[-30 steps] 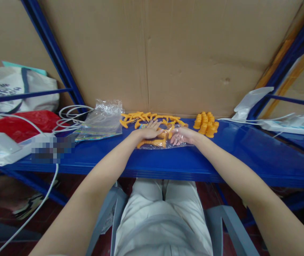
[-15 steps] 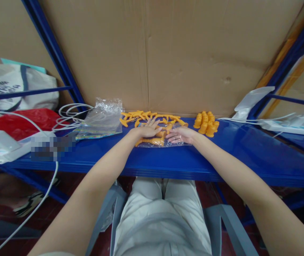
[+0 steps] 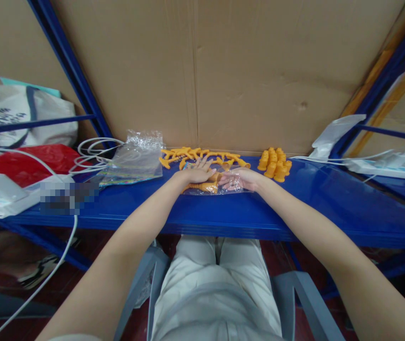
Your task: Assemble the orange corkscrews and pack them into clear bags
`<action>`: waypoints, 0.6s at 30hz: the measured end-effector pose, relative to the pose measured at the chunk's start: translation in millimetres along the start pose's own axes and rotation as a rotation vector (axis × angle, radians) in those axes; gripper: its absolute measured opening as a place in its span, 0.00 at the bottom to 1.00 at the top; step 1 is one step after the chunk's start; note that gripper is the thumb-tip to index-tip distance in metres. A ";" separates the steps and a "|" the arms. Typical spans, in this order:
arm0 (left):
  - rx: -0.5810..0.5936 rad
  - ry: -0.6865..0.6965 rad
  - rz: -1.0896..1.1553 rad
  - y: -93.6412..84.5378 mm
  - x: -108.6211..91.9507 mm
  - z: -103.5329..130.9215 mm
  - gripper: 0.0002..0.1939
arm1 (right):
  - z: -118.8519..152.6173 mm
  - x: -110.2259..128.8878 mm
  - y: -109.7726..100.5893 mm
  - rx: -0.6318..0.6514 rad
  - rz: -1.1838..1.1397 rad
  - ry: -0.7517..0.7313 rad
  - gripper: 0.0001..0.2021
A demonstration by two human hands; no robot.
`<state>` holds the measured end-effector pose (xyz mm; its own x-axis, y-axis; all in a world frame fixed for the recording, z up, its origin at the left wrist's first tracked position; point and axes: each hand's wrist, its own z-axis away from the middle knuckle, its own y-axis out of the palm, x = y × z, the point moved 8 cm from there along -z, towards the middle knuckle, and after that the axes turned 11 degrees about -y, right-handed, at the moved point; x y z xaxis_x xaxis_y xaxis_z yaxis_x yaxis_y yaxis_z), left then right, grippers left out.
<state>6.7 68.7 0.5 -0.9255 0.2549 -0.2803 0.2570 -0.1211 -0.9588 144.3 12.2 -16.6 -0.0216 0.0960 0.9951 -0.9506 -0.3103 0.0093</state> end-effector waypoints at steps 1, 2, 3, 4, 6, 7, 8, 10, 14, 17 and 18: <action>0.003 -0.004 0.000 -0.2 -0.2 0.7 0.39 | 0.4 0.4 0.5 0.005 0.007 -0.004 0.09; 0.005 -0.007 -0.001 -0.5 -1.0 1.8 0.39 | 0.8 0.8 1.2 0.012 0.013 -0.008 0.08; 0.006 -0.012 -0.003 -1.1 -1.8 3.1 0.39 | 1.3 1.2 1.8 0.018 0.018 -0.012 0.07; 0.007 -0.017 -0.007 -1.7 -3.0 4.6 0.39 | 1.6 1.7 2.6 0.023 0.021 -0.018 0.07; 0.010 -0.028 -0.013 -3.1 -5.3 7.9 0.38 | 2.3 3.4 4.0 0.027 0.022 -0.035 0.06; 0.009 -0.034 -0.012 -4.0 -6.2 9.3 0.38 | 2.6 4.3 5.0 0.030 0.019 -0.044 0.06; 0.006 -0.042 -0.008 -5.0 -6.7 10.3 0.38 | 2.9 5.1 6.1 0.034 0.015 -0.051 0.06; -0.006 -0.050 0.001 -6.5 -6.9 11.3 0.37 | 3.2 6.5 8.5 0.047 0.006 -0.063 0.07; -0.013 -0.032 -0.021 -5.3 -6.2 9.1 0.36 | 3.3 7.6 11.0 0.058 -0.001 -0.072 0.07; -0.004 -0.018 -0.052 -2.8 -6.3 7.3 0.37 | 3.6 6.9 9.7 0.035 0.006 -0.066 0.06; -0.002 -0.021 -0.058 -2.3 -6.5 7.2 0.37 | 3.7 6.9 9.4 0.028 0.009 -0.069 0.05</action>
<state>10.1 60.4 4.8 -0.9445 0.2410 -0.2234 0.2034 -0.1053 -0.9734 136.3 6.5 -9.3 -0.0083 0.0283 0.9996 -0.9415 -0.3370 0.0017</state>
